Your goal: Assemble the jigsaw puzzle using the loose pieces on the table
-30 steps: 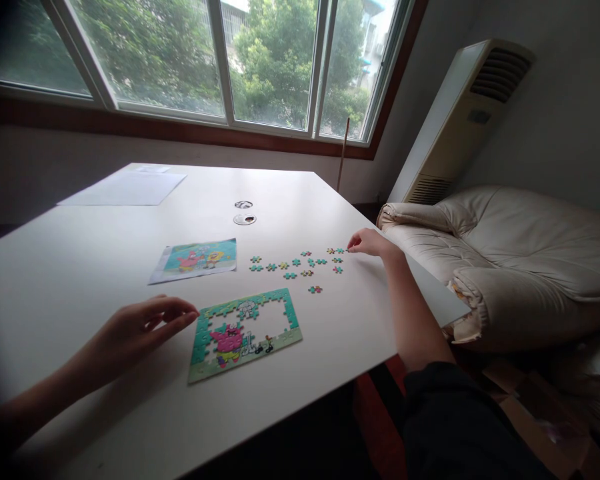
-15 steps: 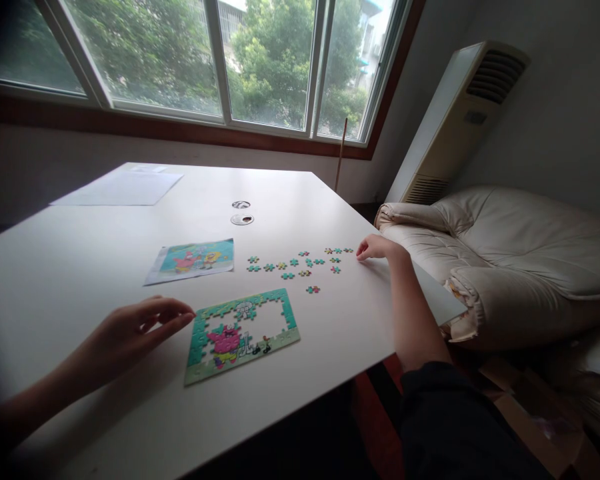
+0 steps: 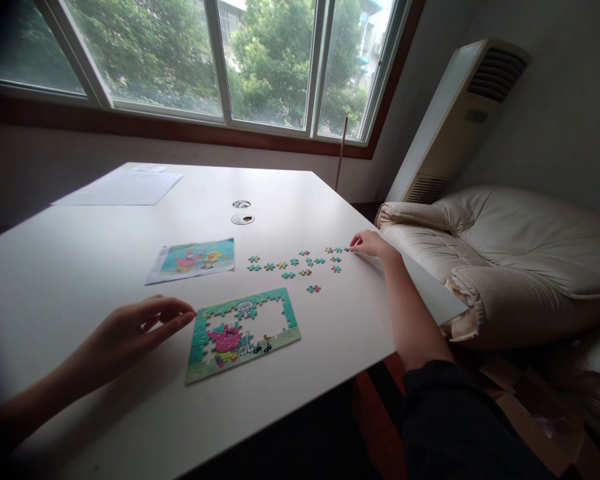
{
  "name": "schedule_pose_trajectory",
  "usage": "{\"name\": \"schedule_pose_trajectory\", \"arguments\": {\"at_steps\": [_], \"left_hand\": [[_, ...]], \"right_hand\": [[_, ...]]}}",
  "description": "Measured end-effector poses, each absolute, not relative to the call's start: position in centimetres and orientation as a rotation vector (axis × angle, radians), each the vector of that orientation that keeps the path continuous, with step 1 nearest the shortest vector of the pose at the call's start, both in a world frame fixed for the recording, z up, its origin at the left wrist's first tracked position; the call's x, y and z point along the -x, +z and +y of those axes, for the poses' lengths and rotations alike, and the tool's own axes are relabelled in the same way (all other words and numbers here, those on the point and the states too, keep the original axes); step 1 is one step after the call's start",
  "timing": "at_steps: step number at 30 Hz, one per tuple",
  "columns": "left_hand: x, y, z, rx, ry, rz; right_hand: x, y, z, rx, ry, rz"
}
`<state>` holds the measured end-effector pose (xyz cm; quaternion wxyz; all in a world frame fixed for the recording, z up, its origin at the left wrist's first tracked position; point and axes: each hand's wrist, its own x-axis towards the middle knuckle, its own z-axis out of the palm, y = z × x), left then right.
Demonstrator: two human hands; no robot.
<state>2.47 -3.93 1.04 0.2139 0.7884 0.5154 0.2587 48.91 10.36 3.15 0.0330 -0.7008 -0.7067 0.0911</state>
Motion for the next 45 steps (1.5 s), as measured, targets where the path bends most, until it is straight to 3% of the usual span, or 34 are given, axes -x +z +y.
{"name": "schedule_pose_trajectory", "arguments": {"at_steps": [14, 24, 32, 39, 45], "left_hand": [[-2.4, 0.9, -3.9, -2.223, 0.752, 1.420], [-2.4, 0.8, -3.9, -2.221, 0.732, 1.423], [-2.6, 0.7, -3.9, -2.215, 0.723, 1.416], [-2.5, 0.7, -4.0, -2.235, 0.745, 1.404], [-2.8, 0.9, -4.1, -2.235, 0.747, 1.409]], "right_hand": [[-49.1, 3.4, 9.9, 2.145, 0.453, -2.209], [-47.8, 4.7, 9.2, 2.055, 0.323, -2.239], [-40.7, 4.0, 8.1, 1.728, 0.188, -2.357], [-33.0, 2.0, 5.4, 1.167, 0.175, -2.541], [-30.2, 1.0, 5.0, 1.152, 0.061, -2.593]]}}
